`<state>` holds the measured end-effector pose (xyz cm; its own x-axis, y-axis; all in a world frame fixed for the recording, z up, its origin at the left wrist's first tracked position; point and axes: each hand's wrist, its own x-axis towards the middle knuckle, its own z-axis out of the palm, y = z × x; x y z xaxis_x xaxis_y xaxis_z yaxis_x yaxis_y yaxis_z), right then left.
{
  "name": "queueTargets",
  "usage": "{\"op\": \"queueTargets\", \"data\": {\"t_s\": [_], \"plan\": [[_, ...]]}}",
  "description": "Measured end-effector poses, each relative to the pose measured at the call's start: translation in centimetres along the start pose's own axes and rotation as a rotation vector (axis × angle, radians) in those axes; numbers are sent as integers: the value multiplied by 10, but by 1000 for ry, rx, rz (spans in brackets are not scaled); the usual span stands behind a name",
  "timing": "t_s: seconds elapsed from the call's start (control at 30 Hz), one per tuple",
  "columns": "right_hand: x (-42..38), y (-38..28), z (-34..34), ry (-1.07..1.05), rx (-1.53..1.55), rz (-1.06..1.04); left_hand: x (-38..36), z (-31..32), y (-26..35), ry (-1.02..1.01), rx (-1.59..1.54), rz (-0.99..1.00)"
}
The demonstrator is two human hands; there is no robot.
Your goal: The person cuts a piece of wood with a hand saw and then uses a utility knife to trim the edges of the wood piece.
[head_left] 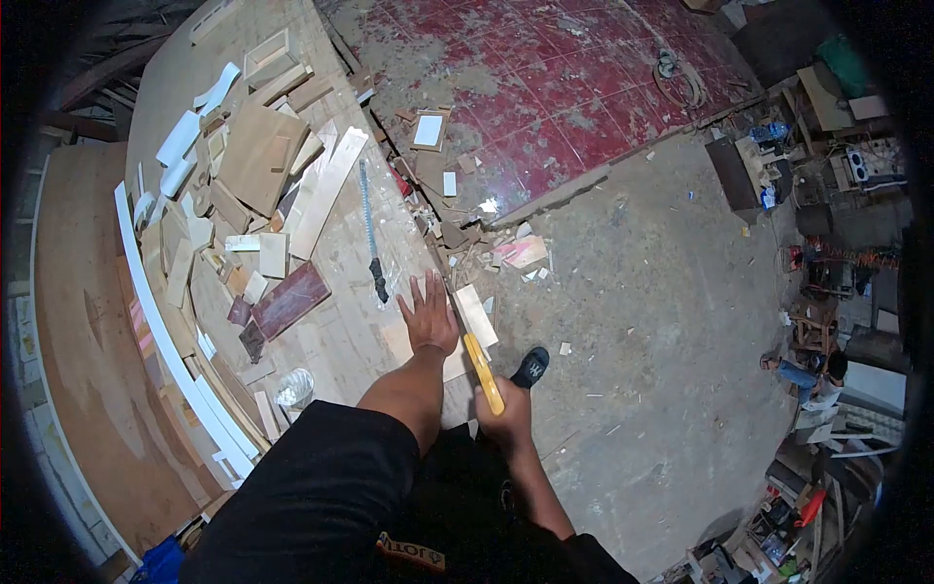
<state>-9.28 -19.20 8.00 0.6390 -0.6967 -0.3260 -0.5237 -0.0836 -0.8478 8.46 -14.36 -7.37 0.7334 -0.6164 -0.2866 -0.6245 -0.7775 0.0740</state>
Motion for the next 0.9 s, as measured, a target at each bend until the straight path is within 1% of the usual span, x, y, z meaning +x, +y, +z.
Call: {"op": "queueTargets", "data": {"t_s": [0.13, 0.2, 0.23, 0.3, 0.33, 0.4, 0.5, 0.57, 0.63, 0.67, 0.73, 0.8, 0.9], "plan": [[-8, -2, -4, 31, 68, 53, -3, -8, 3, -35, -18, -3], [-25, -13, -21, 28, -2, -54, 1, -4, 3, -42, 6, -23], [-30, -23, -32, 28, -1, -53, 2, -5, 3, -43, 7, -24], [-39, -43, -50, -52, -7, 45, 0, -10, 4, -58, 5, -23], [-39, -51, -52, -51, -7, 50, -1, -11, 4, -62, 5, -21], [-26, -63, -50, -57, -25, 30, 0, -13, 4, -71, 11, -19], [1, -44, -22, -69, -16, 71, 0, -9, 4, -52, 39, -10], [1, -42, -20, -91, -47, 103, 1, -11, 6, -65, 37, -11], [-9, -45, -22, -1, -171, -247, 2, -13, 3, -84, 43, -18], [-13, -47, -24, -1, -169, -244, 2, -13, 4, -86, 67, -16], [-20, -58, -31, 12, -94, -93, 0, -12, 4, -93, 89, -9], [-8, -42, -16, 3, -66, -57, 1, -11, 4, -87, 45, -17], [2, -42, -9, -19, -18, 15, 3, -3, 1, -51, 55, -4]]}}
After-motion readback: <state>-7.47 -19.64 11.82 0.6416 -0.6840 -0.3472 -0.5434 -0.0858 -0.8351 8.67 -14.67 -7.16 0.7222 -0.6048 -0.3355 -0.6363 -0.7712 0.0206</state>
